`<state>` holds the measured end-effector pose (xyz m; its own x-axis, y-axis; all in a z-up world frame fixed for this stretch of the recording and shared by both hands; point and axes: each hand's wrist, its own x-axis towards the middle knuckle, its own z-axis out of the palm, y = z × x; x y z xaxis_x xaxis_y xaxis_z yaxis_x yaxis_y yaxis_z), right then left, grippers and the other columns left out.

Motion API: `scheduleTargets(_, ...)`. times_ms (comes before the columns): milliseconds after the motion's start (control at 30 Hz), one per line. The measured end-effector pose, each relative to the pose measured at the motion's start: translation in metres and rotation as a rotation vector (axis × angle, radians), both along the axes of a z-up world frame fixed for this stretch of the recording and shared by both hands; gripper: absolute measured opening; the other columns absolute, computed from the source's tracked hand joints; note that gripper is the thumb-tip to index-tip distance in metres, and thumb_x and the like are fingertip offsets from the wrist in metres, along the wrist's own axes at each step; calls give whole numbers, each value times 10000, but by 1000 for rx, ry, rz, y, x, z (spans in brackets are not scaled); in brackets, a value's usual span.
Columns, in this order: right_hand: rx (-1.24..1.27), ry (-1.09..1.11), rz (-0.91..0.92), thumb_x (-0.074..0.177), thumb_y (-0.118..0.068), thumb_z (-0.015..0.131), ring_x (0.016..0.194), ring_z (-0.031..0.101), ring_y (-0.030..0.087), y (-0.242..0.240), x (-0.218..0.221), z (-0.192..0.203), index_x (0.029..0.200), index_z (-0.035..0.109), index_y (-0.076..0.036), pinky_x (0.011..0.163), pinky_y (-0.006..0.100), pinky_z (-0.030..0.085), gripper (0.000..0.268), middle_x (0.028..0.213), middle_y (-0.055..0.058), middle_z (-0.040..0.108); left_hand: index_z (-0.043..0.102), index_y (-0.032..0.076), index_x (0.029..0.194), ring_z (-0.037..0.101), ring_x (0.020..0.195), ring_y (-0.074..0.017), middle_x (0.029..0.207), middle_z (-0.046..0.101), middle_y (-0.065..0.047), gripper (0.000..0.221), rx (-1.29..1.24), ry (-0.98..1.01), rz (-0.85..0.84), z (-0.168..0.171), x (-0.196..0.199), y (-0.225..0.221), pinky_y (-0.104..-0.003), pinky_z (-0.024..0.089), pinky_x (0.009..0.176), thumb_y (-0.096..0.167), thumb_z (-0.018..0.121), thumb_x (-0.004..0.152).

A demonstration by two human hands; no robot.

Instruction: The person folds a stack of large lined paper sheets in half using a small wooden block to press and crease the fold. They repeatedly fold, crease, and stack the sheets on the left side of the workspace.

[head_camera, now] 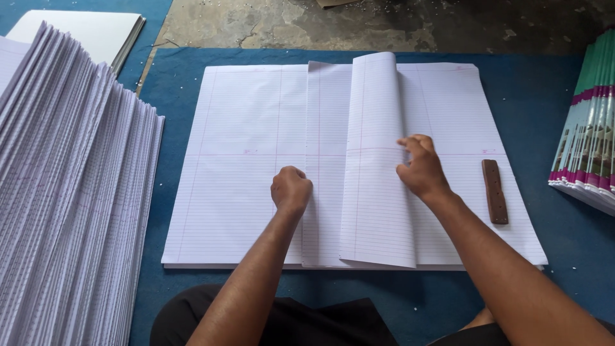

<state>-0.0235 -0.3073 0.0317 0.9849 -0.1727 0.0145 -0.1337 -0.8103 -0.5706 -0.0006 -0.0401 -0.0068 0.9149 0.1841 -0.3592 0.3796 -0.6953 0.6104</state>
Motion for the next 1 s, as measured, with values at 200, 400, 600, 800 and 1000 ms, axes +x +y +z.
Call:
scheduleTargets(200, -51, 289, -40, 891, -414, 572, 1524, 262, 345, -2, -4, -11, 1616, 261, -215, 1184, 543, 338, 813, 1661, 146, 241, 772, 67, 914, 735, 827, -223, 920, 769, -122, 114, -67, -75, 37, -4, 2, 3, -364, 600, 816, 62, 726, 810)
scheduleTargets(400, 0, 195, 60, 843, -527, 539, 1555, 145, 341, 9, -4, -43, 1615, 127, -205, 1208, 552, 246, 933, 1682, 140, 147, 792, 69, 914, 748, 845, -203, 922, 785, -101, 113, -141, -66, 49, -2, 0, 9, -356, 603, 825, 76, 707, 841)
scheduleTargets(600, -57, 102, 64, 853, -593, 536, 1555, 76, 386, 28, -5, -59, 1638, 130, -238, 1249, 582, 151, 953, 1701, 142, 52, 765, 44, 941, 740, 852, -201, 910, 771, -124, 264, -239, -76, 60, 2, -5, 13, -355, 593, 816, 254, 838, 797)
scheduleTargets(800, -2, 207, 15, 822, -570, 548, 1547, 30, 423, 48, -5, -50, 1626, 128, -288, 1206, 622, 191, 950, 1715, 95, -29, 758, 46, 936, 748, 845, -203, 905, 771, -120, 245, -260, -71, 75, 0, -6, 12, -350, 607, 787, 205, 851, 773)
scheduleTargets(1000, 1, 153, 46, 831, -564, 556, 1560, 38, 379, 56, -5, -49, 1623, 149, -256, 1211, 599, 208, 942, 1709, 122, -42, 778, 73, 912, 750, 855, -193, 914, 780, -98, 161, -266, -80, 69, -6, -4, 14, -347, 612, 805, 170, 823, 793)
